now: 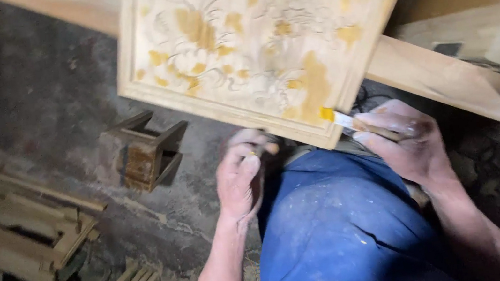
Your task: Applying a yellow paste or stain to an intricately carved wooden panel using a small brush and fingers to ensure coverage in crevices.
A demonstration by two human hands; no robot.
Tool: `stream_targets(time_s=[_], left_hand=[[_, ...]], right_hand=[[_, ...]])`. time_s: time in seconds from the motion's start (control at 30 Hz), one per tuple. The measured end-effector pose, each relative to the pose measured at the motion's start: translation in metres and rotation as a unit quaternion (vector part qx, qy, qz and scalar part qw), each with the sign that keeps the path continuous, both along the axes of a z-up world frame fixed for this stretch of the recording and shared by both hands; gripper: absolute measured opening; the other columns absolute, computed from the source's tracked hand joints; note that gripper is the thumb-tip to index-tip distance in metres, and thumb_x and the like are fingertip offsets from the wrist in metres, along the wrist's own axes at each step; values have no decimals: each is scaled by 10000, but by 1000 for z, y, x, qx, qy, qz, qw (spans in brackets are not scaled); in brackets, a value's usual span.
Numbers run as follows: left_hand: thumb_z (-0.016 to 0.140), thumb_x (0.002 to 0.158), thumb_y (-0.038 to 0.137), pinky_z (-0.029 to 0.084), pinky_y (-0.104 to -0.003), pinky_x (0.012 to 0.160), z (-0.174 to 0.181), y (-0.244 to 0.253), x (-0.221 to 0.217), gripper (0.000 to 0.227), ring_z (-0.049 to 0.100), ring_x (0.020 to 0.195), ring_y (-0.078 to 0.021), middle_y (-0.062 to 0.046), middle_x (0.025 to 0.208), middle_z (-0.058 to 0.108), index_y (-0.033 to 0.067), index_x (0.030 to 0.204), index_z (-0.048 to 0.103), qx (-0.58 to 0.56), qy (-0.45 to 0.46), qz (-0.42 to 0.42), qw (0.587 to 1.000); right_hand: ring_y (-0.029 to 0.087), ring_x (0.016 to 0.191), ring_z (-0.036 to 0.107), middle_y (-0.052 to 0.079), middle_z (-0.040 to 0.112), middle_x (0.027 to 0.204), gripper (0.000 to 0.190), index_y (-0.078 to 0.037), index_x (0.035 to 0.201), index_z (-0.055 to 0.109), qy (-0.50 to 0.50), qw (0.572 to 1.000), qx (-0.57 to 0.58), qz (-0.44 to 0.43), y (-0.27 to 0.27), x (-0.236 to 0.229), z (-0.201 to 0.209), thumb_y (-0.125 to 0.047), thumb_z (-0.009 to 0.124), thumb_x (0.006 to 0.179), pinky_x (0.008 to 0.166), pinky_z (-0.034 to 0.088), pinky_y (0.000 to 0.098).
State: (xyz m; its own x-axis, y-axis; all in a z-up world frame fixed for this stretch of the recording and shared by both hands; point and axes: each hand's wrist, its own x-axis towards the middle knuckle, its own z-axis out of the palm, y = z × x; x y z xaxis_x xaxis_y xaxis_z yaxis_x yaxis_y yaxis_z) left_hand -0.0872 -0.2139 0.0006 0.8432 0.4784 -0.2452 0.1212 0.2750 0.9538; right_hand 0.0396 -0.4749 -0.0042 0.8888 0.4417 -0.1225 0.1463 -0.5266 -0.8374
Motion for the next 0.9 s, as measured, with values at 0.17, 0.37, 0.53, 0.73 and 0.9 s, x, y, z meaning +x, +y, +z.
stream_targets(time_s=[0.17, 0.37, 0.53, 0.73, 0.9], left_hand=[[729, 969, 130, 496, -544, 1108, 2, 6, -8, 125, 567, 1222, -224, -54, 1332, 568, 27, 928, 671, -462, -50, -5, 886], [651, 1018, 142, 480, -483, 1054, 1, 15, -4, 58, 574, 976, -214, -65, 997, 661, 97, 991, 675, -533, -104, -20, 839], [548, 1034, 99, 523, -439, 821, -14, 18, -14, 100, 527, 764, -238, -155, 814, 547, 30, 962, 537, -332, -31, 28, 942], [567, 1009, 91, 612, -373, 740, 18, 18, -6, 187, 708, 696, -222, -76, 779, 741, 71, 958, 746, 241, 19, -44, 969], [621, 955, 68, 604, -426, 796, 24, 27, 1, 234, 658, 816, -293, -122, 959, 679, 53, 1133, 772, 421, -94, -25, 902]], right_hand=[[174, 954, 672, 103, 718, 1046, 212, -28, 1054, 756, 67, 996, 53, -23, 11, 1, 9, 9, 787, 848, 879, 535, 265], [188, 940, 696, 123, 724, 1030, 201, -27, 1050, 758, 93, 991, 99, 1, 29, 3, 15, -30, 769, 850, 832, 554, 266], [222, 872, 744, 161, 748, 950, 366, 10, 993, 736, 60, 977, 204, -9, 31, -7, -23, 77, 880, 663, 766, 605, 352], [250, 780, 735, 94, 687, 841, 329, -85, 1030, 815, -66, 988, 121, 71, 71, -4, 24, -18, 884, 715, 724, 631, 378], [255, 761, 730, 81, 691, 832, 297, -105, 1018, 819, -88, 986, 93, 107, 70, -2, 25, -32, 866, 734, 721, 622, 362]])
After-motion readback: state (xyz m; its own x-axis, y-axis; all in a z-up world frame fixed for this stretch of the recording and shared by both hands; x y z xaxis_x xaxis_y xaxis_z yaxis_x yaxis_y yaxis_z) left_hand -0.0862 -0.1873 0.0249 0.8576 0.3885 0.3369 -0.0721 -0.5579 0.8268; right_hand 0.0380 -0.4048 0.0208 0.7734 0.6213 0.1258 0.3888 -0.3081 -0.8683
